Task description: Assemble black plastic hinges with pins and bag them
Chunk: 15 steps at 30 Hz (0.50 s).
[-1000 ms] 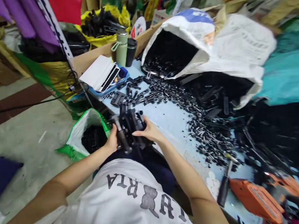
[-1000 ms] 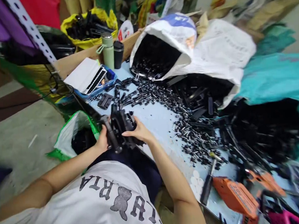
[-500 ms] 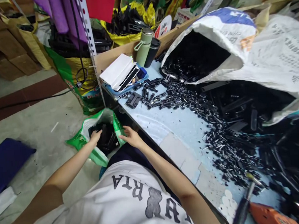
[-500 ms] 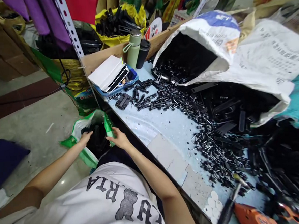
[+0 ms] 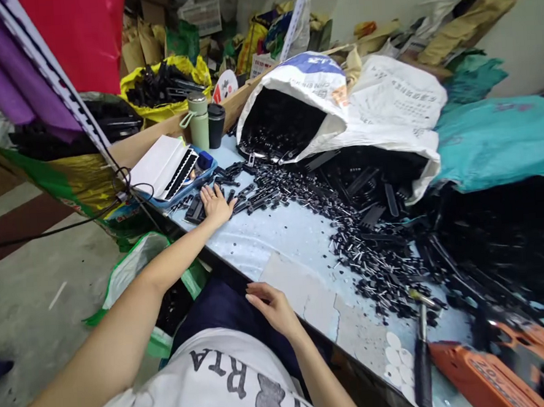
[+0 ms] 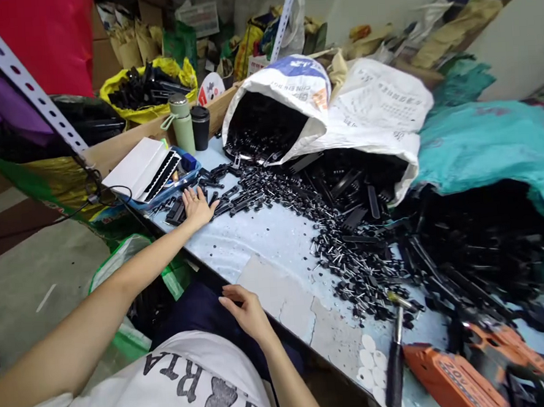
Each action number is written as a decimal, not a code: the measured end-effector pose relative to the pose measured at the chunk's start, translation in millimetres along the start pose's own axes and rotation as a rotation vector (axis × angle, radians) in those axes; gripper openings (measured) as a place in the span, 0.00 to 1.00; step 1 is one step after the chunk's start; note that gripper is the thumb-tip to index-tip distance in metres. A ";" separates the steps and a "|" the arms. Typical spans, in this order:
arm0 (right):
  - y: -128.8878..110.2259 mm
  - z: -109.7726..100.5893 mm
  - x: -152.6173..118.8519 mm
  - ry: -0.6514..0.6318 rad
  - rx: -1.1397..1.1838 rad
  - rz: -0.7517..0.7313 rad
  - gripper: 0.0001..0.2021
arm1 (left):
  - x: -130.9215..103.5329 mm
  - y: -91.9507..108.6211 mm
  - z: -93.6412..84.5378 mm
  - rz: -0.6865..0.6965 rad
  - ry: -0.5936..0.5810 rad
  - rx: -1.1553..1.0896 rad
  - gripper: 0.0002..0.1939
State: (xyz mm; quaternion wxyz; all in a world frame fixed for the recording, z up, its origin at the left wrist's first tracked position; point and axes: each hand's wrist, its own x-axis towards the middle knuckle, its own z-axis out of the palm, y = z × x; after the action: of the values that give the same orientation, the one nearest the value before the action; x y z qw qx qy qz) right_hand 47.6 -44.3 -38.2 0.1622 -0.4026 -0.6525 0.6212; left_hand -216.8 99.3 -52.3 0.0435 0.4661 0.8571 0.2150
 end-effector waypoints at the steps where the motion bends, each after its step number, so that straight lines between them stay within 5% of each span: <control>1: 3.3 -2.9 -5.2 0.054 0.018 0.000 0.19 | 12.0 9.3 6.1 -0.046 -0.006 0.020 0.48; 5: 15.8 -16.4 -25.8 0.265 0.036 -0.015 0.18 | 39.6 29.4 18.4 -0.148 0.019 0.071 0.48; 11: 29.9 -48.1 -53.2 0.630 -0.181 -0.079 0.12 | 53.6 28.0 10.9 -0.226 0.132 0.089 0.50; 15: 43.1 -64.7 -62.2 0.863 -0.290 -0.137 0.09 | 33.1 47.6 10.8 -0.025 0.048 0.063 0.49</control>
State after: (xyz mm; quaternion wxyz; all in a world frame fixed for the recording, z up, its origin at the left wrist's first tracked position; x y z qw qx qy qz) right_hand 146.4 -49.6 -49.5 0.4019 -0.5988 -0.6306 0.2868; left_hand -195.3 152.5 -38.4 0.0109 0.4510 0.8702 0.1982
